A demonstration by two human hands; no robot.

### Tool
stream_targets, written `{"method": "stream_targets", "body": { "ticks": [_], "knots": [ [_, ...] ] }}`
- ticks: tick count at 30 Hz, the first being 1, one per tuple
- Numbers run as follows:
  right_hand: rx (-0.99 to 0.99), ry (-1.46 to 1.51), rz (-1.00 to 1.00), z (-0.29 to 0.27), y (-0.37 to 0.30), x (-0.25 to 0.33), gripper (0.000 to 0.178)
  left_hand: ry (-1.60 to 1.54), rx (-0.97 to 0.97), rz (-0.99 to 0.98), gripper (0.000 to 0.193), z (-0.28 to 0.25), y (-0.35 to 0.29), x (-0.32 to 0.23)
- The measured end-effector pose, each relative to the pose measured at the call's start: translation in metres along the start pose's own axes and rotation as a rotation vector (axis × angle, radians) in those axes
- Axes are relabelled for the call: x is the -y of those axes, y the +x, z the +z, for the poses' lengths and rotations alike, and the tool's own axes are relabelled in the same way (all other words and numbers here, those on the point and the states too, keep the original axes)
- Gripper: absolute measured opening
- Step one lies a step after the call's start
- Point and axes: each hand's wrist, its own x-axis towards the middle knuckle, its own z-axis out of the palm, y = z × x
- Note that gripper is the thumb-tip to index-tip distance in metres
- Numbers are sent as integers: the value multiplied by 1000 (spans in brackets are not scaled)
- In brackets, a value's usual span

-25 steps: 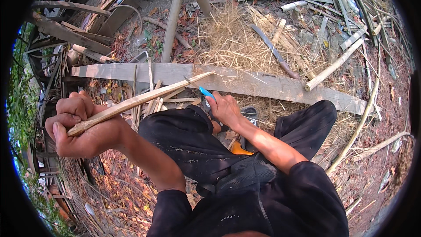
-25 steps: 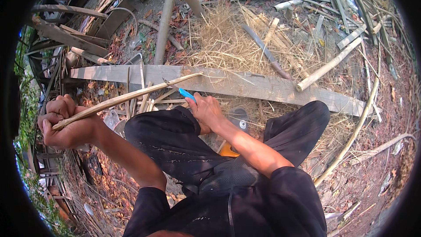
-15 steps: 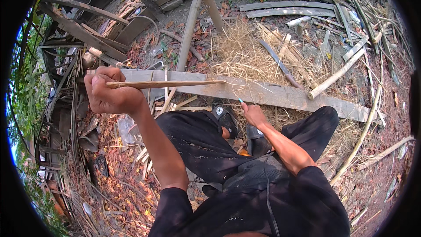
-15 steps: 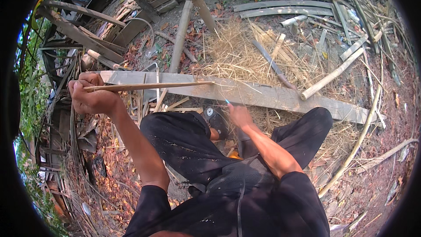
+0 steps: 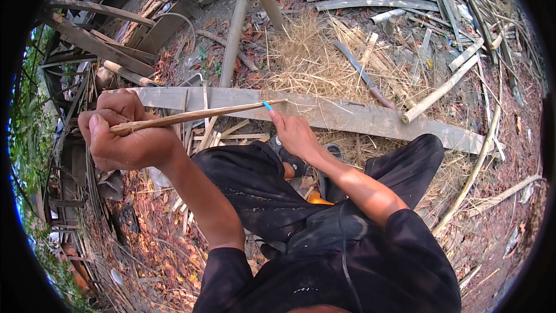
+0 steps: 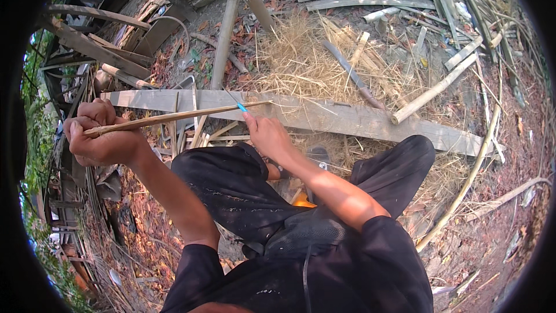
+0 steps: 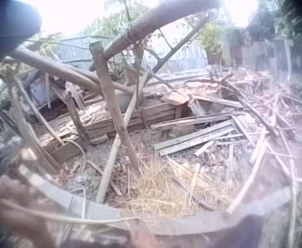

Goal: The person sits on the ground and carves a piece of wood using a blue utility knife. They hold the wood in their left hand and carefully shave off thin strips with the knife in their right hand. The person occasionally pauses to inspect the wood or adjust their grip.

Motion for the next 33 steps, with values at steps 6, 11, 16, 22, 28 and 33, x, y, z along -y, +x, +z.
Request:
{"method": "stream_targets", "body": {
  "ticks": [6, 11, 16, 22, 28, 33],
  "knots": [
    [-79, -395, 182, 41, -6, -121, 58, -26, -48, -26, 25, -10, 6, 11],
    [-77, -428, 246, 7, -48, -159, 61, -127, -49, -86, 27, -39, 22, 31],
    [114, 45, 205, -25, -27, -39, 55, -222, 82, -49, 26, -43, 16, 26],
    [23, -21, 69, 30, 9, -31, 52, -235, 95, -13, 24, -54, 9, 24],
    [-72, -152, 86, 53, 21, -71, 52, -12, -130, -38, 25, -46, 6, 16],
    [-20, -125, 98, 61, 15, -81, 56, 55, -181, -63, 24, -45, 12, 19]
  ]
}}
